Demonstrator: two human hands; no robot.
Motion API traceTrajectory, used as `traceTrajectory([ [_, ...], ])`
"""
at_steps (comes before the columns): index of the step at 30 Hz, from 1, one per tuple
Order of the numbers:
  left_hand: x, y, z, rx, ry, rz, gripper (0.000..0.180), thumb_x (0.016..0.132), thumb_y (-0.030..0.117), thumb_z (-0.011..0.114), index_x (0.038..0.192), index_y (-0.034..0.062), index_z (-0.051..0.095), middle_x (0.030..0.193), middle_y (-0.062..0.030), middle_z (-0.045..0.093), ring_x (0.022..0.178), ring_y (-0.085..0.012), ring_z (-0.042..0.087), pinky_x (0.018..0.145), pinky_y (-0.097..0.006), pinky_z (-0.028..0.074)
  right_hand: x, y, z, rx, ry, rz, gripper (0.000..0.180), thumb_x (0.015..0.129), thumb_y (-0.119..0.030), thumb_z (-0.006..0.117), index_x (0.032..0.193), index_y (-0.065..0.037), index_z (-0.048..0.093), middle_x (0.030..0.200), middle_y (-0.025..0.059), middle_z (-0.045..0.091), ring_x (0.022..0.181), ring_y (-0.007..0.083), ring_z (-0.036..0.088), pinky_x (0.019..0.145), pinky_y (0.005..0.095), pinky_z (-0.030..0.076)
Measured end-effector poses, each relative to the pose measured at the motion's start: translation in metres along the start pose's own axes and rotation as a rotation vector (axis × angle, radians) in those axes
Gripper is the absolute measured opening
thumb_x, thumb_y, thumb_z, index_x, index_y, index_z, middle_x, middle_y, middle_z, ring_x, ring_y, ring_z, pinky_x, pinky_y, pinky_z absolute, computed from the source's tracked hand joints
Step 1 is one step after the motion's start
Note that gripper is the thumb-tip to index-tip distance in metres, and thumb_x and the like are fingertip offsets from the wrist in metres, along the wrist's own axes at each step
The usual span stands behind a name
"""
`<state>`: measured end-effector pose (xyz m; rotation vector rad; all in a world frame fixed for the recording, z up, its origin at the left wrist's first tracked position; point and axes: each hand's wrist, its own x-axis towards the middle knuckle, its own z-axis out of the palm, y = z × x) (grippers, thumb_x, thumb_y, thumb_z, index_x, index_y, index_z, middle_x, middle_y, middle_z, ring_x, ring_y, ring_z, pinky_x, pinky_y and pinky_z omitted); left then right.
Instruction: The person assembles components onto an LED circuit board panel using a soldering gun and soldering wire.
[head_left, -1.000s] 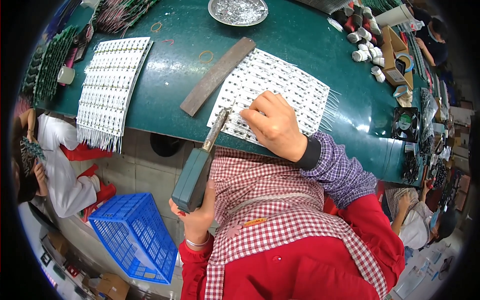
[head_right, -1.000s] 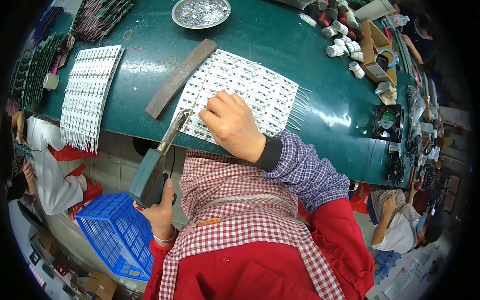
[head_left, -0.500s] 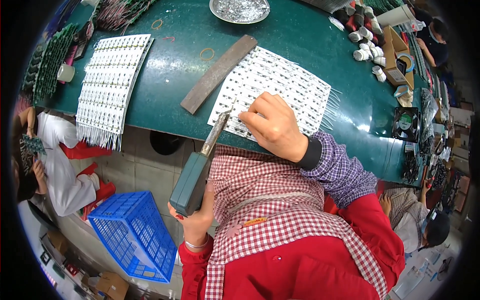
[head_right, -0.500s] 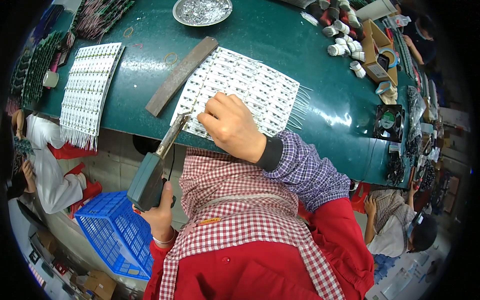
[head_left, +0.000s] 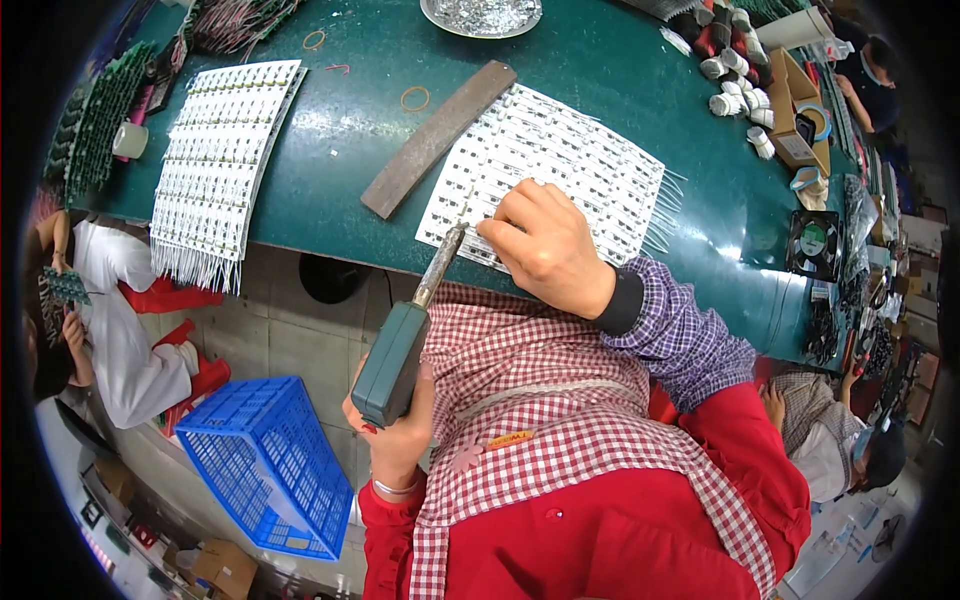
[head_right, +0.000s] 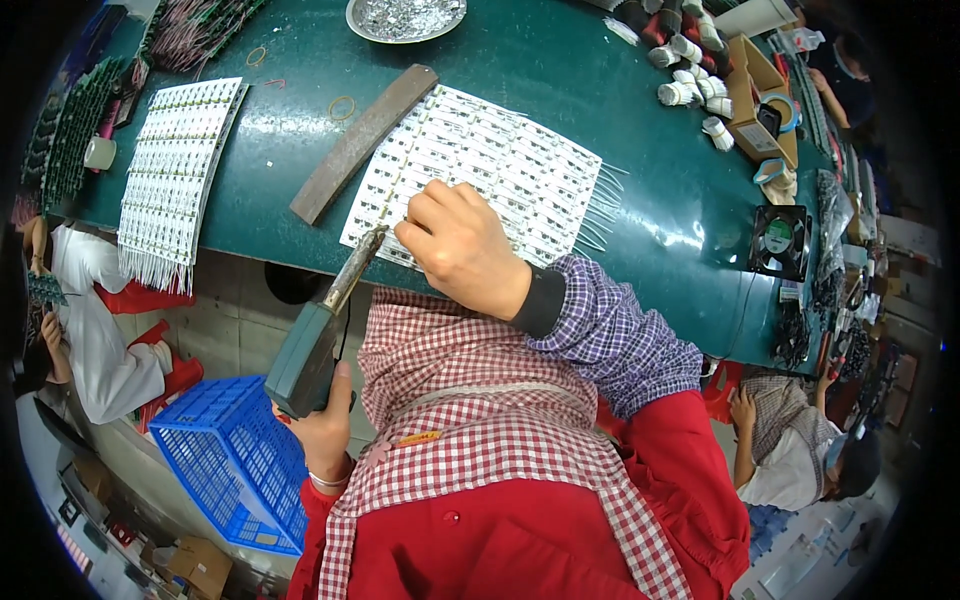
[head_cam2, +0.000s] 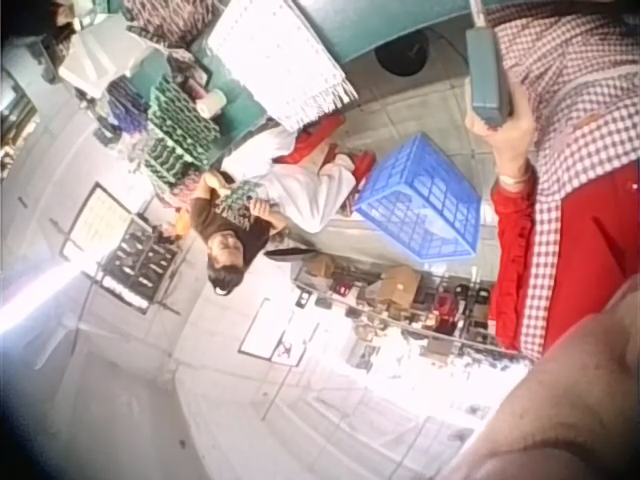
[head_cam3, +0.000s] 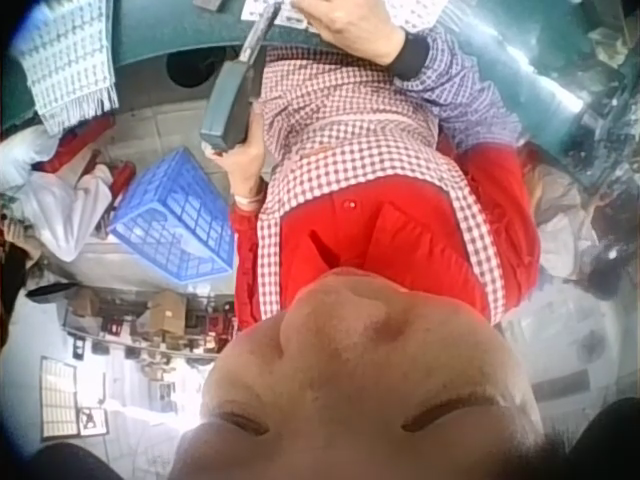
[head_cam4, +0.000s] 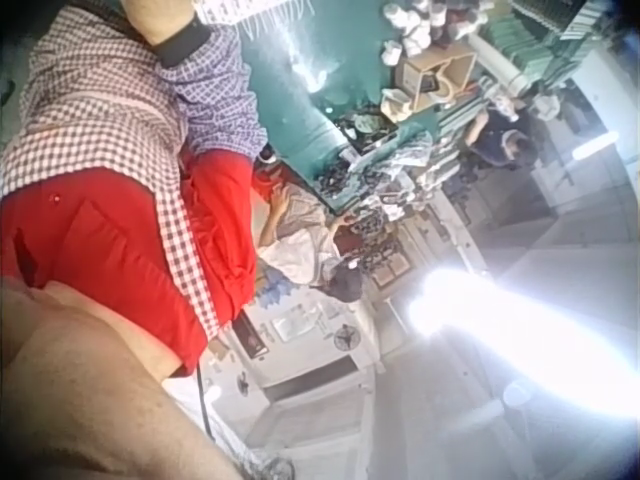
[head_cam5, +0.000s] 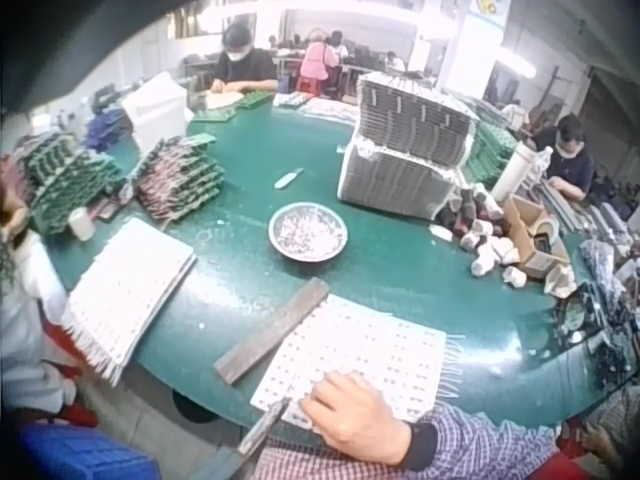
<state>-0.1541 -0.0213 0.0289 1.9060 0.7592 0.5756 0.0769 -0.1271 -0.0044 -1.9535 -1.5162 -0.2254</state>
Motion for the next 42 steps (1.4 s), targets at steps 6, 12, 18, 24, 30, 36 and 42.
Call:
traceTrajectory([
  [6,-0.005,-0.007,-0.006,0.169,-0.053,0.115,0.02,0.077,0.0,0.075,0.095,-0.0056,0.067,0.088,-0.0133,0.068,0.07,-0.0242,0.067,0.063,-0.031,0.052,0.001,-0.002,0.001,-0.016,-0.021,0.001,0.017,0.071,-0.001,0.072,0.086,-0.005,0.066,0.08,0.0057,0.055,0.077,0.0234,0.054,0.064,0.0353,0.04],
  [12,-0.003,0.003,-0.04,0.253,0.03,0.092,0.025,0.078,0.002,0.076,0.101,-0.0042,0.069,0.095,-0.0177,0.07,0.078,-0.0292,0.069,0.07,-0.031,0.054,0.001,-0.001,0.002,-0.016,-0.019,0.004,0.015,0.071,-0.002,0.071,0.085,-0.005,0.066,0.08,0.0058,0.055,0.077,0.0237,0.055,0.065,0.0353,0.041],
  [18,0.021,0.031,-0.084,0.359,0.391,0.378,0.033,0.086,-0.008,0.065,0.119,-0.0121,0.061,0.102,-0.0173,0.07,0.056,-0.009,0.049,0.048,-0.022,0.034,0.0,0.005,-0.003,-0.015,-0.03,0.005,0.017,0.072,-0.003,0.07,0.088,-0.005,0.065,0.082,0.0063,0.055,0.079,0.0242,0.055,0.066,0.0353,0.042],
  [24,0.02,0.017,-0.045,-0.014,0.248,0.05,0.037,0.088,-0.007,0.061,0.125,-0.0078,0.057,0.106,-0.0142,0.067,0.059,-0.0086,0.05,0.052,-0.021,0.039,0.0,0.002,-0.01,0.037,0.01,0.04,0.02,0.071,-0.004,0.072,0.089,-0.006,0.064,0.085,0.007,0.056,0.08,0.0238,0.056,0.065,0.0344,0.045],
  [30,0.019,0.007,-0.002,-0.187,0.072,-0.192,0.031,0.088,-0.006,0.065,0.119,-0.0059,0.061,0.083,-0.0087,0.063,0.056,-0.0089,0.051,0.053,-0.023,0.042,0.012,0.102,-0.063,-0.187,0.198,0.219,0.006,0.079,-0.006,0.071,0.083,-0.006,0.068,0.084,0.0093,0.06,0.082,0.0289,0.06,0.068,0.0384,0.05],
  [36,0.025,0.006,0.005,-0.31,0.035,-0.264,0.038,0.085,-0.006,0.071,0.121,-0.0076,0.061,0.099,-0.0115,0.067,0.058,-0.0084,0.055,0.05,-0.022,0.043,0.0,0.257,-0.101,-0.643,0.271,0.416,0.006,0.079,-0.005,0.069,0.084,-0.006,0.072,0.087,0.0093,0.06,0.09,0.0295,0.059,0.076,0.0409,0.051],
  [42,0.033,0.01,0.009,-0.303,0.035,-0.324,0.037,0.085,-0.006,0.071,0.121,-0.008,0.06,0.097,-0.0112,0.067,0.058,-0.0083,0.055,0.049,-0.022,0.043,0.004,0.312,-0.104,-0.771,0.295,0.287,0.003,0.08,-0.008,0.065,0.078,-0.006,0.067,0.084,0.0075,0.058,0.087,0.0274,0.058,0.074,0.0404,0.05],
])
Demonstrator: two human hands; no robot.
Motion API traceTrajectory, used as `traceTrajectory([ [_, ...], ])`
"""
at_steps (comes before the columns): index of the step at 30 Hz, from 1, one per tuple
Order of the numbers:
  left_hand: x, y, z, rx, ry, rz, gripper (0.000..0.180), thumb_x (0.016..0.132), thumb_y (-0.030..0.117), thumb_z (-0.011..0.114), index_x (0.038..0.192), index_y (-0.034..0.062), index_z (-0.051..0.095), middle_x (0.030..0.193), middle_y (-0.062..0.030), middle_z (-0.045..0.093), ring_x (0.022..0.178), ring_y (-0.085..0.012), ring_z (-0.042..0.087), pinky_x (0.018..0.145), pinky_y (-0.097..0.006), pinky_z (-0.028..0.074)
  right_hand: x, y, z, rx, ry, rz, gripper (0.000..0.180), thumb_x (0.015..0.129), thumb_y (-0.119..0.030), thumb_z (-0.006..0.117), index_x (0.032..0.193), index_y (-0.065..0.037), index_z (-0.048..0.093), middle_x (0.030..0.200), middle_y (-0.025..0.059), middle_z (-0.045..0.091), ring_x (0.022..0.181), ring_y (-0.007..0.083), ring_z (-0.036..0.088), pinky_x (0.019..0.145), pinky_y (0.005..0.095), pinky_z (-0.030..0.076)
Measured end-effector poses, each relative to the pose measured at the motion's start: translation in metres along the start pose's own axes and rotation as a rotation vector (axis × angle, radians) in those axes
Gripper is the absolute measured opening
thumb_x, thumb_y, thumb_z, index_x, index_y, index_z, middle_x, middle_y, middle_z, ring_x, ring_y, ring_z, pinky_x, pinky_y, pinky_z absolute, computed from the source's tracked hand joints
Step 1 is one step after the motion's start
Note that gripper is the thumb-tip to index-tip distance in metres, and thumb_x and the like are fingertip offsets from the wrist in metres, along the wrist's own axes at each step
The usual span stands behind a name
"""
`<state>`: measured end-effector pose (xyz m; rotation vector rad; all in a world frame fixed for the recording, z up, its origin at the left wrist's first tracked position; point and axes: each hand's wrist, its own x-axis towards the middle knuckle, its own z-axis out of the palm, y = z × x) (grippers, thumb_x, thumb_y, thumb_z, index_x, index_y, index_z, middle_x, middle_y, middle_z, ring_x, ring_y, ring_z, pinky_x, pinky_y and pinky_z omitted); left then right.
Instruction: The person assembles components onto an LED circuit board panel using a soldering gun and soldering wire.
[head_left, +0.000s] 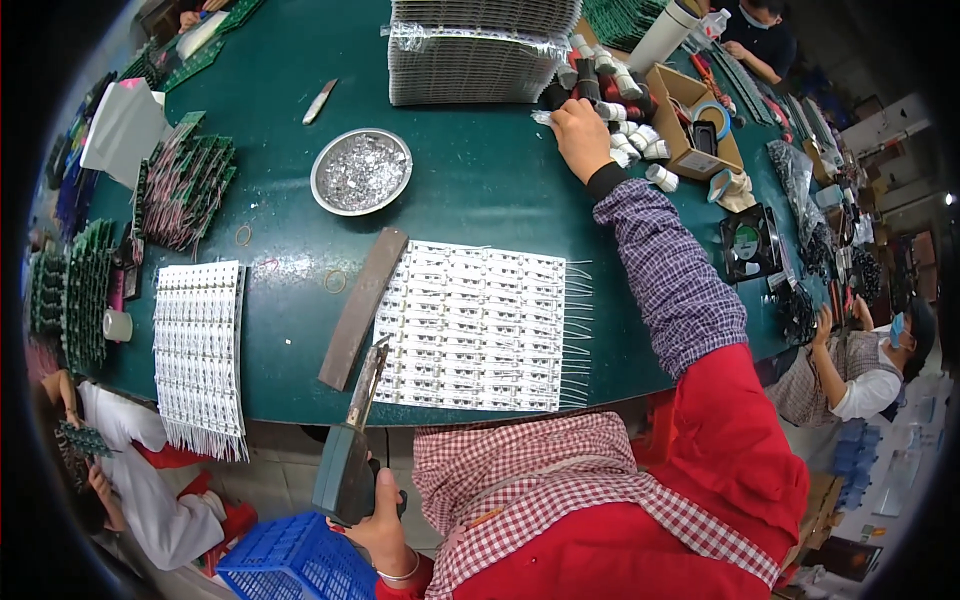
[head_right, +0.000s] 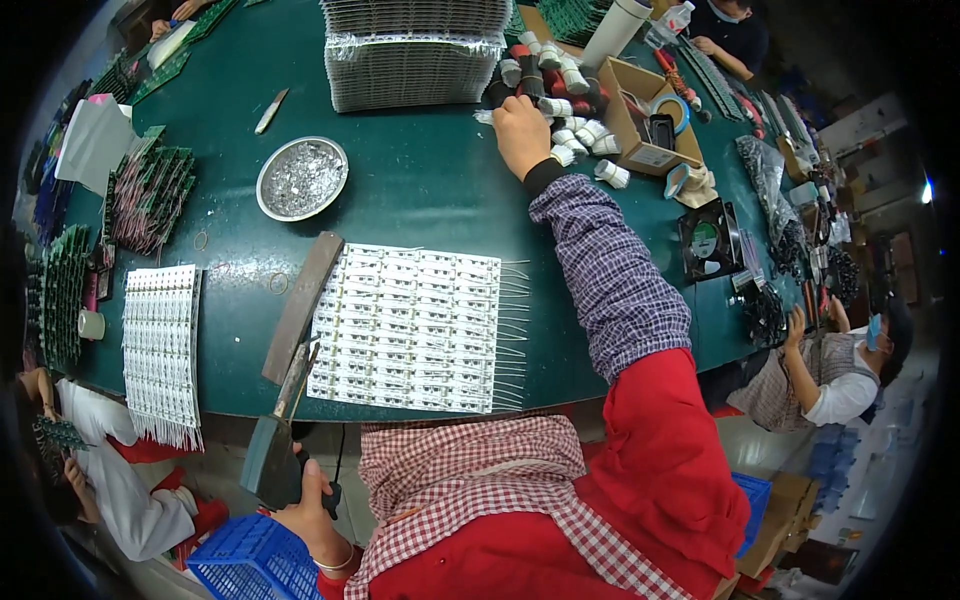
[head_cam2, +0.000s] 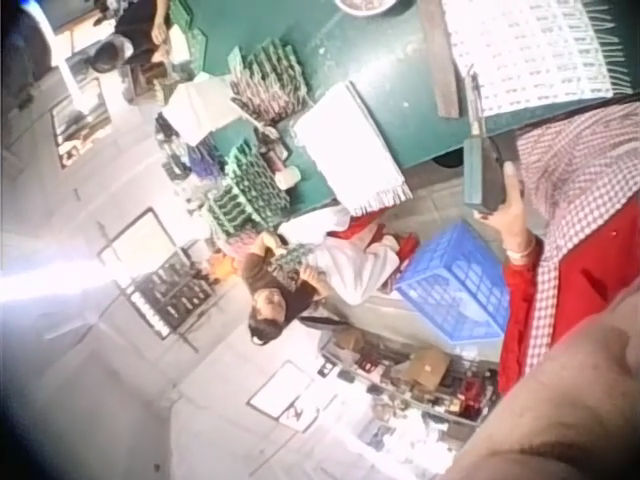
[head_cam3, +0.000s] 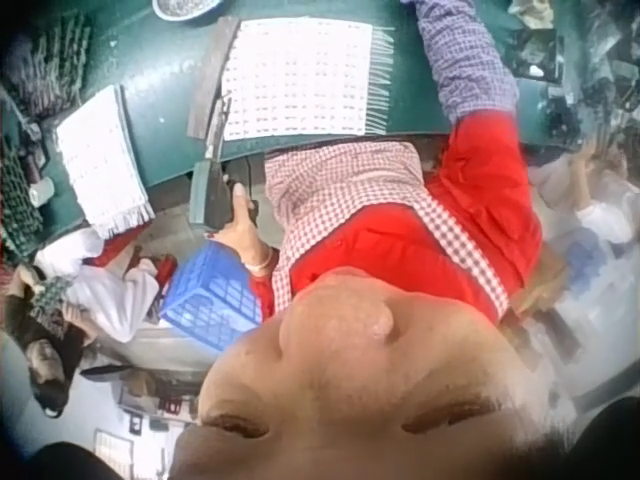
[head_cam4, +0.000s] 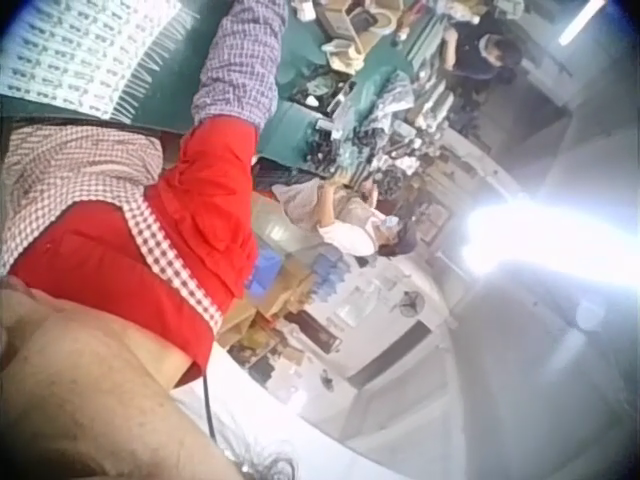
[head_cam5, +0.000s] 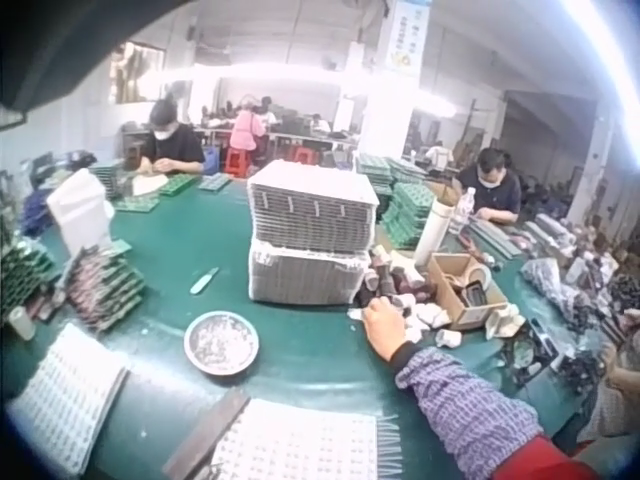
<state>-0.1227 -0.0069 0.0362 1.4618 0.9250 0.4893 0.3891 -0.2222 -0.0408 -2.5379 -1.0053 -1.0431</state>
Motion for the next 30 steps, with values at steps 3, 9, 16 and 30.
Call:
traceTrajectory([
  [3,0.001,-0.002,0.0,0.025,0.001,-0.006,0.037,0.085,-0.006,0.071,0.12,-0.0082,0.061,0.097,-0.0112,0.067,0.059,-0.0083,0.056,0.05,-0.021,0.043,0.0,-0.002,0.007,-0.087,-0.036,-0.011,0.007,0.08,-0.01,0.063,0.074,-0.008,0.063,0.082,0.0062,0.058,0.087,0.0262,0.058,0.071,0.0397,0.05],
  [9,-0.002,-0.001,-0.002,0.072,-0.005,0.068,0.038,0.083,-0.008,0.07,0.12,-0.0077,0.062,0.1,-0.0108,0.068,0.06,-0.0084,0.057,0.051,-0.022,0.044,-0.005,-0.009,0.005,-0.175,-0.053,0.002,0.002,0.079,-0.008,0.061,0.08,-0.008,0.062,0.082,0.0068,0.06,0.084,0.0264,0.06,0.071,0.0392,0.05],
  [16,-0.004,-0.001,-0.004,-0.019,-0.031,0.053,0.039,0.084,-0.008,0.07,0.122,-0.0067,0.061,0.102,-0.0107,0.069,0.062,-0.0087,0.057,0.052,-0.023,0.045,0.0,-0.073,-0.057,0.249,-0.075,-0.014,0.006,0.086,-0.009,0.066,0.089,-0.007,0.062,0.084,0.0102,0.059,0.085,0.031,0.059,0.07,0.0413,0.049],
  [30,-0.015,-0.011,-0.008,0.046,-0.028,0.131,0.034,0.085,-0.009,0.067,0.118,-0.0056,0.06,0.096,-0.0125,0.066,0.06,-0.0123,0.059,0.051,-0.024,0.045,-0.081,-0.268,-0.15,0.877,-0.341,-0.105,0.021,0.071,0.001,0.077,0.09,-0.004,0.071,0.081,0.0066,0.062,0.076,0.023,0.063,0.064,0.0336,0.051],
])
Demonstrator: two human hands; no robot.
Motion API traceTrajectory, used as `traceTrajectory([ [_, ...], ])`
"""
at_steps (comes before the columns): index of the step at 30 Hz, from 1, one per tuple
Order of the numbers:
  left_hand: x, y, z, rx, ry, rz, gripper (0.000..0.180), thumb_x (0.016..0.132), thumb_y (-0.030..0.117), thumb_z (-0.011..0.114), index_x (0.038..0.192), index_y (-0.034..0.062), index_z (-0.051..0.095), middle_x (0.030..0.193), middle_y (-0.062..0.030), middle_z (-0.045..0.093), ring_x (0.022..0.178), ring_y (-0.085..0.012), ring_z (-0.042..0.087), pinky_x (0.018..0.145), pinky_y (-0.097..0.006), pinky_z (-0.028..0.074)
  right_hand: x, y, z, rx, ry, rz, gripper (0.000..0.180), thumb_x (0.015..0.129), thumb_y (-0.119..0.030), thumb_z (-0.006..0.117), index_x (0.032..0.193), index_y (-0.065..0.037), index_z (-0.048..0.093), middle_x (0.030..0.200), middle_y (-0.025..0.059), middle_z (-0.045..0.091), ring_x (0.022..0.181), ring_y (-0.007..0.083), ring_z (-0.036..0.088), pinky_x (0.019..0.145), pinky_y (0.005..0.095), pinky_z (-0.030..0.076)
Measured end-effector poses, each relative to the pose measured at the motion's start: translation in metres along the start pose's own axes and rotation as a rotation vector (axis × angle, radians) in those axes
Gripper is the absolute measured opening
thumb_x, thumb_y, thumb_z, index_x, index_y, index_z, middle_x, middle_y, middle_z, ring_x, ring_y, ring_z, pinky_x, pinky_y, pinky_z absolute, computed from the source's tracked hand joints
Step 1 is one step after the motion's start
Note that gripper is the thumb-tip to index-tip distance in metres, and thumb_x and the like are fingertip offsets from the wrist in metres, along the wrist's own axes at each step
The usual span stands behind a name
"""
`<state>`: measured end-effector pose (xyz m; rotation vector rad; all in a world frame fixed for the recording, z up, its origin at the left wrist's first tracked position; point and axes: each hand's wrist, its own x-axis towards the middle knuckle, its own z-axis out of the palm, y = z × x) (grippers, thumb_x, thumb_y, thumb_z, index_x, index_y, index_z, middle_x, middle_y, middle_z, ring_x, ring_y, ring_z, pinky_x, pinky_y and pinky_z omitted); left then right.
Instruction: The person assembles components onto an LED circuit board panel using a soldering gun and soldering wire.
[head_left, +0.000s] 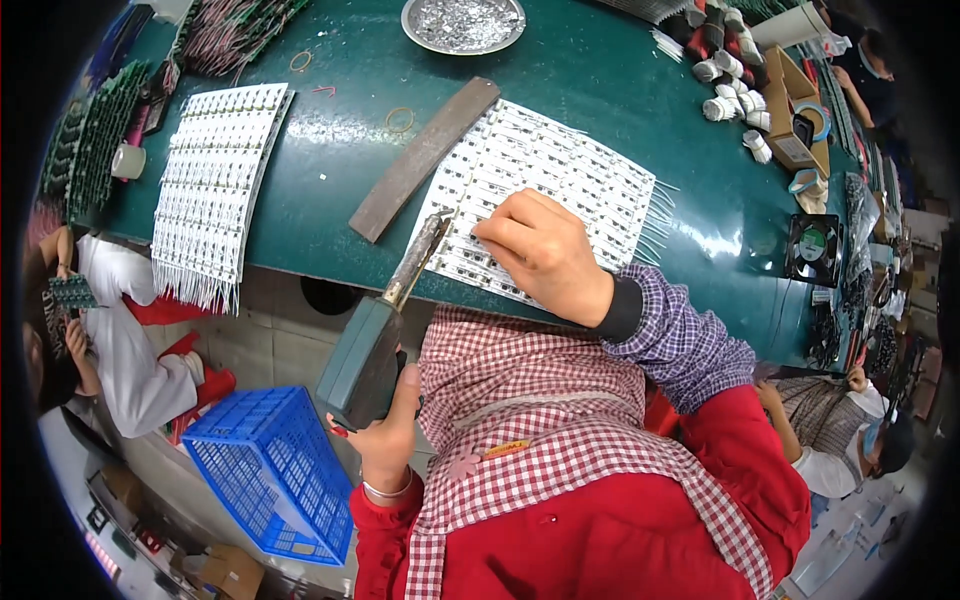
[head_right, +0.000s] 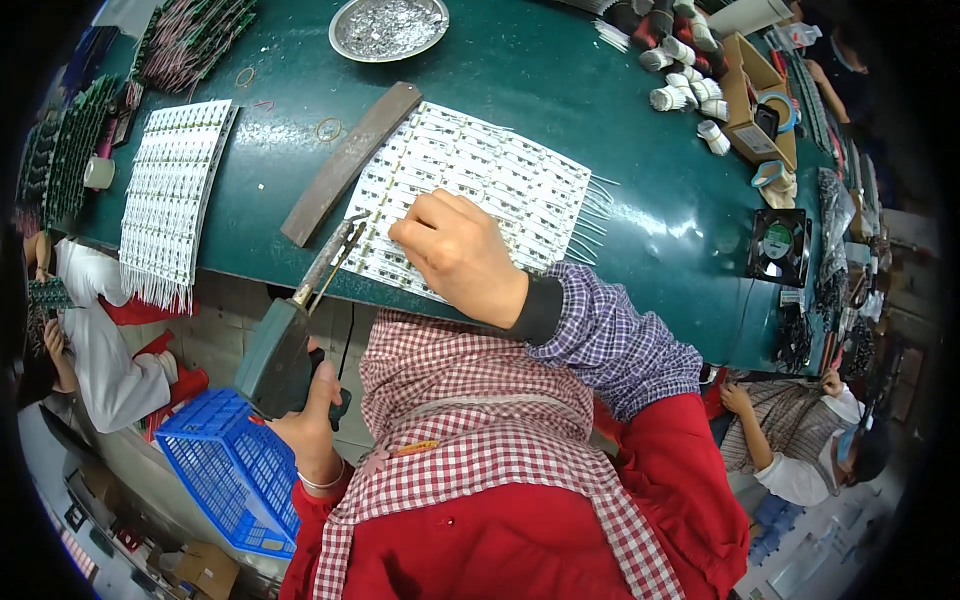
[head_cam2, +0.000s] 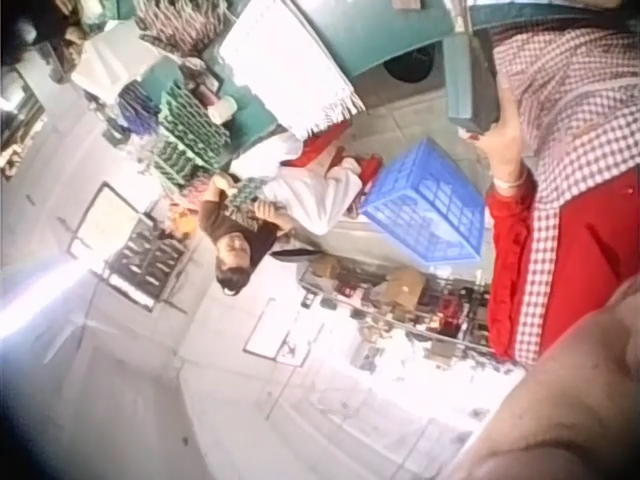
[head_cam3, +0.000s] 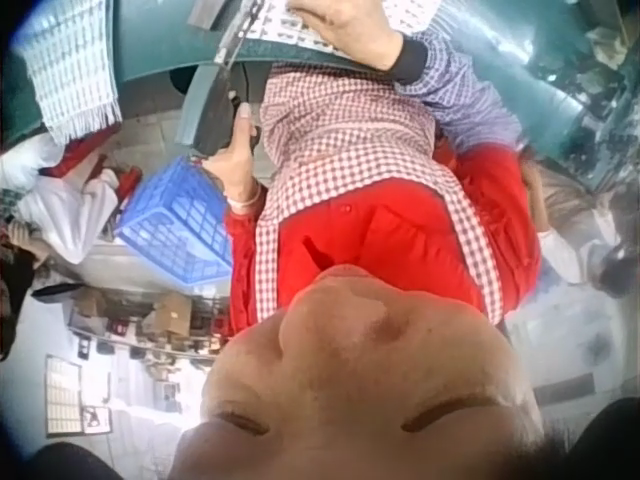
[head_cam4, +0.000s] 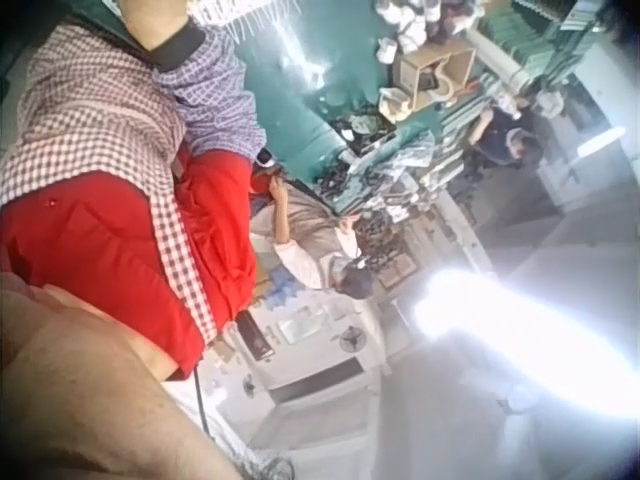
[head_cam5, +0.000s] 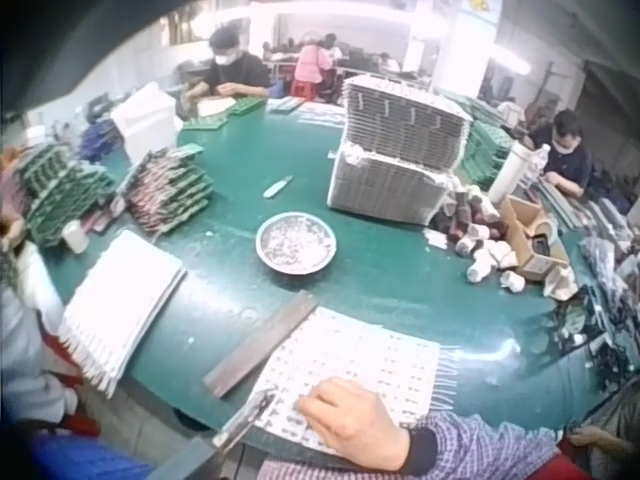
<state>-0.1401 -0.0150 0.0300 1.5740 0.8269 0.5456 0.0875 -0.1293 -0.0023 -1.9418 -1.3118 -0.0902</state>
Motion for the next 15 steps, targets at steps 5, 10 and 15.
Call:
traceTrajectory([
  [5,-0.003,-0.015,-0.009,0.114,-0.064,0.076,0.03,0.086,-0.006,0.069,0.115,-0.0051,0.062,0.085,-0.0089,0.065,0.059,-0.0103,0.057,0.051,-0.023,0.043,-0.002,-0.001,0.005,-0.023,-0.005,-0.011,0.021,0.071,0.0,0.077,0.09,-0.005,0.071,0.081,0.0062,0.062,0.075,0.0233,0.062,0.064,0.0339,0.051],
  [10,-0.005,-0.014,-0.011,0.162,-0.067,0.103,0.025,0.086,-0.004,0.071,0.111,-0.0046,0.064,0.077,-0.0059,0.064,0.057,-0.0092,0.056,0.051,-0.023,0.043,0.0,-0.003,0.004,-0.044,-0.023,-0.021,0.022,0.07,0.001,0.075,0.09,-0.005,0.07,0.081,0.0064,0.061,0.075,0.0236,0.062,0.063,0.0345,0.051],
  [15,-0.009,-0.005,-0.008,0.242,-0.04,-0.001,0.031,0.078,0.005,0.082,0.104,-0.003,0.069,0.098,-0.0099,0.072,0.081,-0.0172,0.069,0.07,-0.027,0.051,-0.002,-0.001,0.007,-0.054,-0.01,-0.045,0.022,0.069,0.002,0.075,0.09,-0.004,0.069,0.081,0.0069,0.061,0.075,0.0239,0.061,0.063,0.0345,0.05],
])
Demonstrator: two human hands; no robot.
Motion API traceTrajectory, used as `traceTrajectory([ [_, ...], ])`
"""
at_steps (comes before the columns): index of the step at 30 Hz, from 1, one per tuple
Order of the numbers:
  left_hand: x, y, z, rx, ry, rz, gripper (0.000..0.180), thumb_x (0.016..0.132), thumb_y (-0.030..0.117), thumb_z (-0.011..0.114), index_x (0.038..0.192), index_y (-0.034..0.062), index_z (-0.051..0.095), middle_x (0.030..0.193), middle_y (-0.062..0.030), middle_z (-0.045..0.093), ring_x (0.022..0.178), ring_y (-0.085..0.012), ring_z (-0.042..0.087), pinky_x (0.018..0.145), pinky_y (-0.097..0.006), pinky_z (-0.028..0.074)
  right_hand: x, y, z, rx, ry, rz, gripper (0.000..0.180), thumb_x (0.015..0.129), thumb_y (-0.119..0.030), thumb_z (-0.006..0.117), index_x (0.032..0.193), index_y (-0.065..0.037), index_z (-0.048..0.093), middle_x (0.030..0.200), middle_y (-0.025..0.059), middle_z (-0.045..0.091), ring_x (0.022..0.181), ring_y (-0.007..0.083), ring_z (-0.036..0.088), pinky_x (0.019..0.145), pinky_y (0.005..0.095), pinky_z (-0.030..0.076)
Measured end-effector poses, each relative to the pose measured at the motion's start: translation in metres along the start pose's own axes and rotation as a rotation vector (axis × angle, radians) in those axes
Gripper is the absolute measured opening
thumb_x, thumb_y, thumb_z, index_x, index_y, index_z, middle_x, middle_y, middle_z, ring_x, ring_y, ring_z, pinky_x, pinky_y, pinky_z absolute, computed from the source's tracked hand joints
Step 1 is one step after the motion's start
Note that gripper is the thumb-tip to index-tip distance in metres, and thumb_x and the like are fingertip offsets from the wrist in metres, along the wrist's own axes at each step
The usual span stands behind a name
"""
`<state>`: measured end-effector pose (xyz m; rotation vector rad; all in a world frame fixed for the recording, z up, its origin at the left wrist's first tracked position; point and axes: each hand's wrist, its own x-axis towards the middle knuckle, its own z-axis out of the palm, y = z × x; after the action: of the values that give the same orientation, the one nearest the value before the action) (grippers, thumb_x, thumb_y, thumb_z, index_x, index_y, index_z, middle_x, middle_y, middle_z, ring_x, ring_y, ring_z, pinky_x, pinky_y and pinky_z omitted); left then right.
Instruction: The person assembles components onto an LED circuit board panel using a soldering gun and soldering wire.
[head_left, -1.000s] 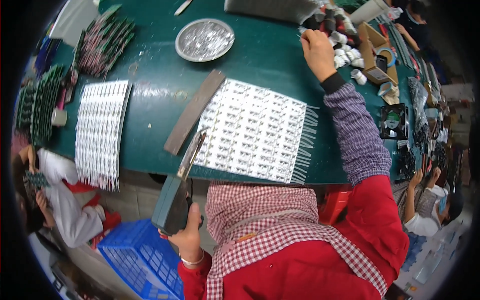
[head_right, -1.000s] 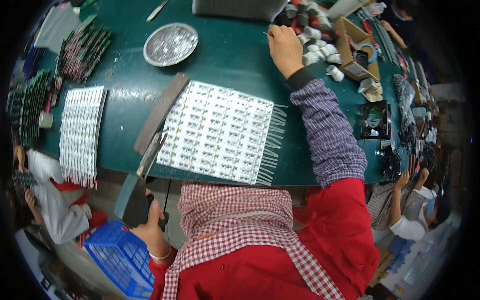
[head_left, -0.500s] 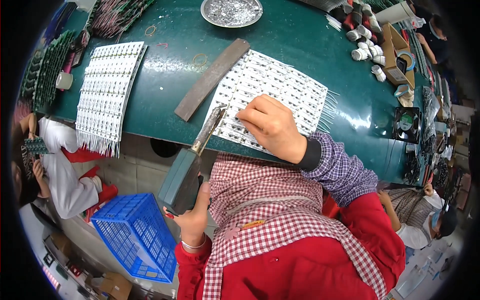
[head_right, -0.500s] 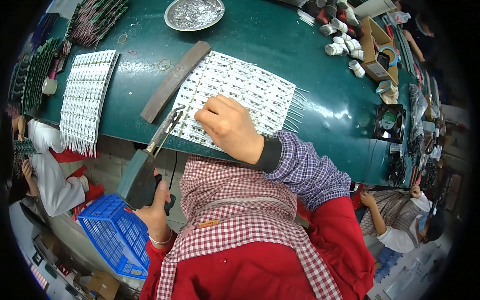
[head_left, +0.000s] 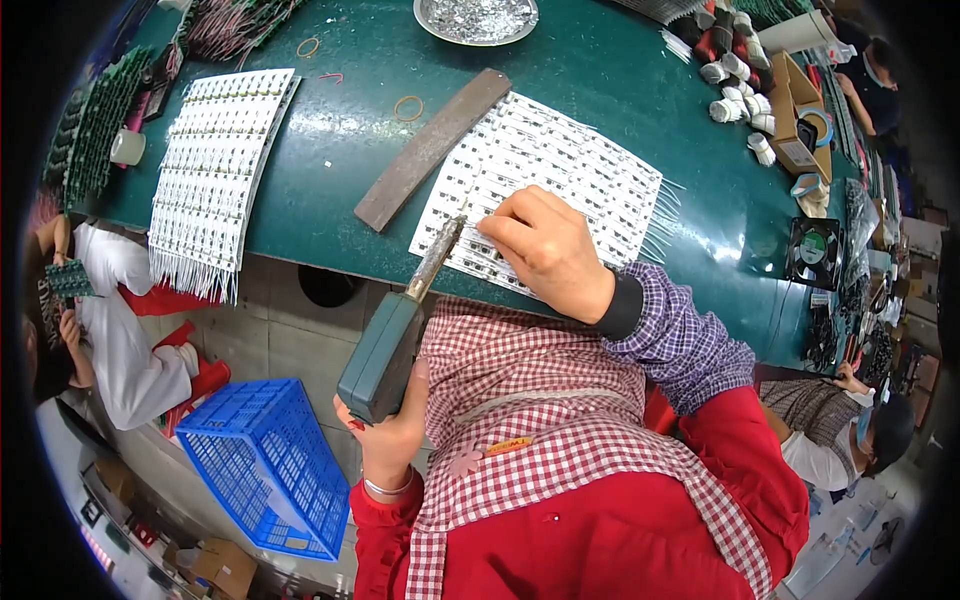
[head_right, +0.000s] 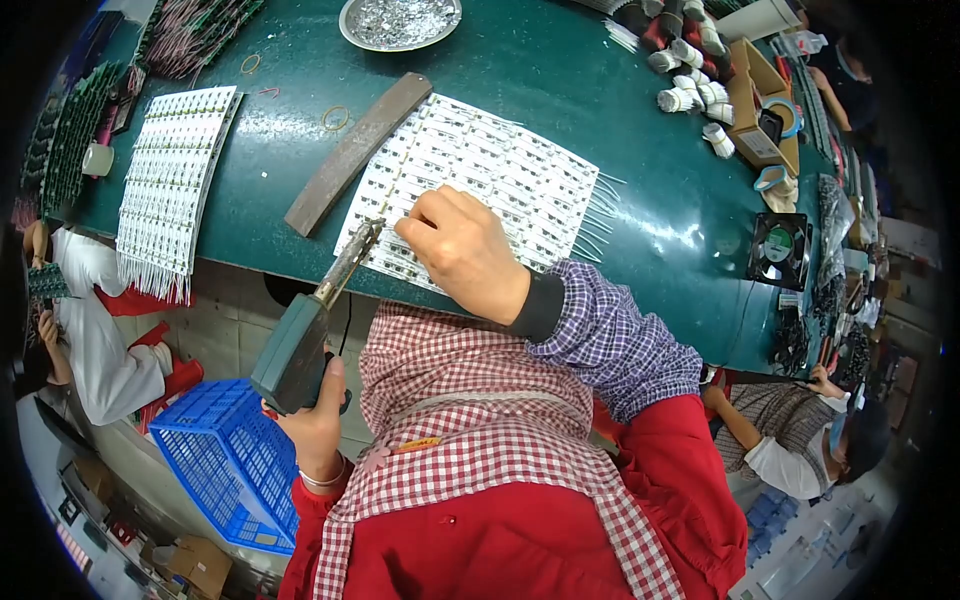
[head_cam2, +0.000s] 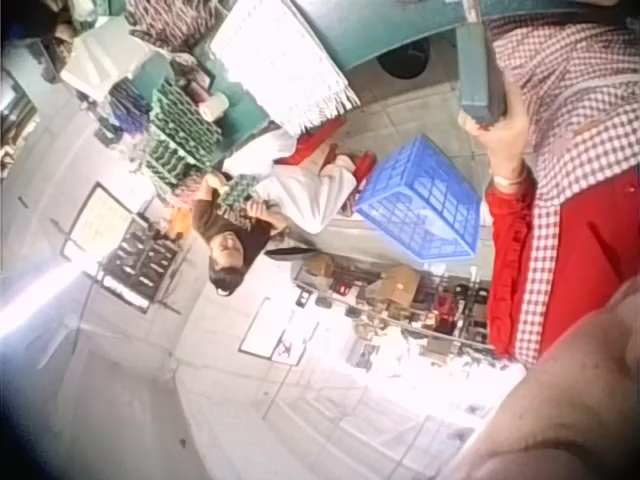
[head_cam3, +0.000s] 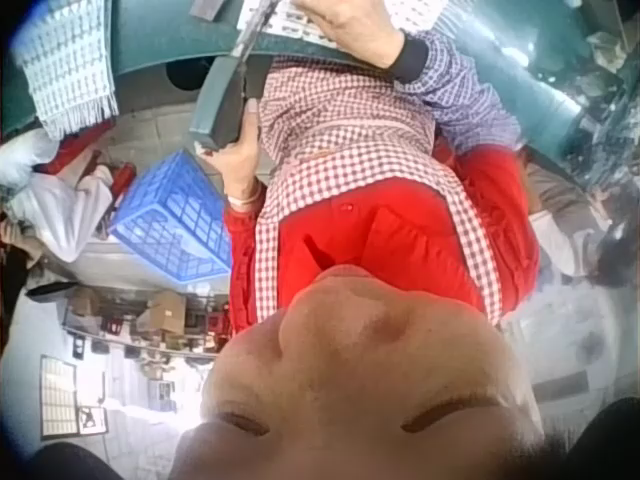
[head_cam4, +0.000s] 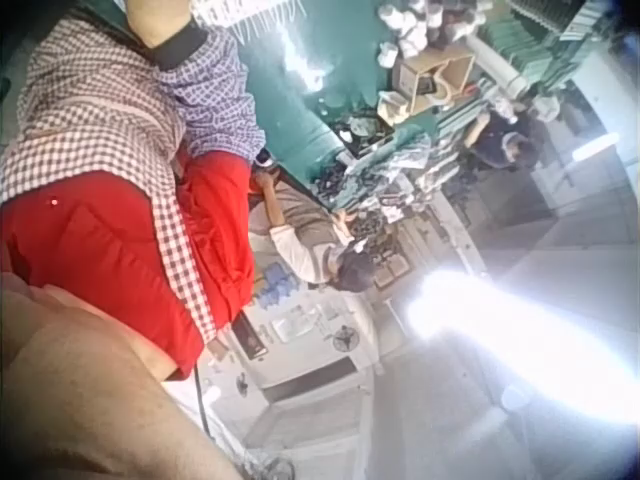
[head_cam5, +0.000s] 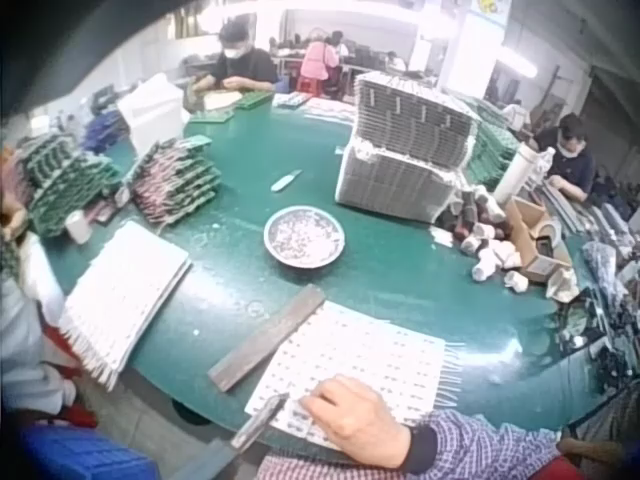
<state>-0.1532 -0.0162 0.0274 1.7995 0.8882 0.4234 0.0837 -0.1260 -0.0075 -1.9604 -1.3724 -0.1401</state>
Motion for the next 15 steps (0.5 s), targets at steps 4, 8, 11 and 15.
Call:
traceTrajectory([
  [4,-0.0012,-0.005,0.0009,0.111,0.01,0.07,0.031,0.077,0.008,0.084,0.103,-0.0015,0.069,0.098,-0.0094,0.071,0.078,-0.0186,0.068,0.07,-0.029,0.051,0.0001,-0.0001,-0.0002,-0.004,0.009,-0.016,0.022,0.069,0.003,0.074,0.09,-0.003,0.069,0.08,0.0073,0.061,0.074,0.0242,0.061,0.063,0.0346,0.05],
  [8,0.0017,-0.0011,0.0027,0.117,0.0,0.102,0.026,0.077,0.005,0.082,0.099,-0.0008,0.07,0.095,-0.0095,0.071,0.076,-0.0195,0.068,0.069,-0.03,0.051,-0.0001,0.0005,0.0004,-0.015,0.015,-0.025,0.022,0.07,0.003,0.074,0.09,-0.003,0.069,0.08,0.0074,0.06,0.074,0.0242,0.061,0.062,0.0348,0.05],
  [11,0.0057,0.0031,0.0042,0.047,0.003,0.078,0.023,0.077,0.004,0.08,0.097,-0.0012,0.071,0.09,-0.0102,0.072,0.073,-0.0204,0.068,0.066,-0.029,0.051,-0.0002,0.0007,0.001,-0.026,0.021,-0.031,0.021,0.07,0.002,0.073,0.09,-0.003,0.069,0.079,0.0074,0.06,0.073,0.0241,0.06,0.062,0.0348,0.05],
  [15,0.0008,-0.0034,0.0024,0.055,0.009,0.072,0.024,0.078,0.005,0.079,0.099,-0.0039,0.071,0.088,-0.0122,0.073,0.07,-0.0209,0.07,0.061,-0.028,0.052,0.0001,0.0,0.0014,-0.037,0.026,-0.037,0.02,0.069,0.002,0.073,0.088,-0.003,0.068,0.079,0.0069,0.059,0.073,0.0236,0.06,0.062,0.0347,0.049],
])
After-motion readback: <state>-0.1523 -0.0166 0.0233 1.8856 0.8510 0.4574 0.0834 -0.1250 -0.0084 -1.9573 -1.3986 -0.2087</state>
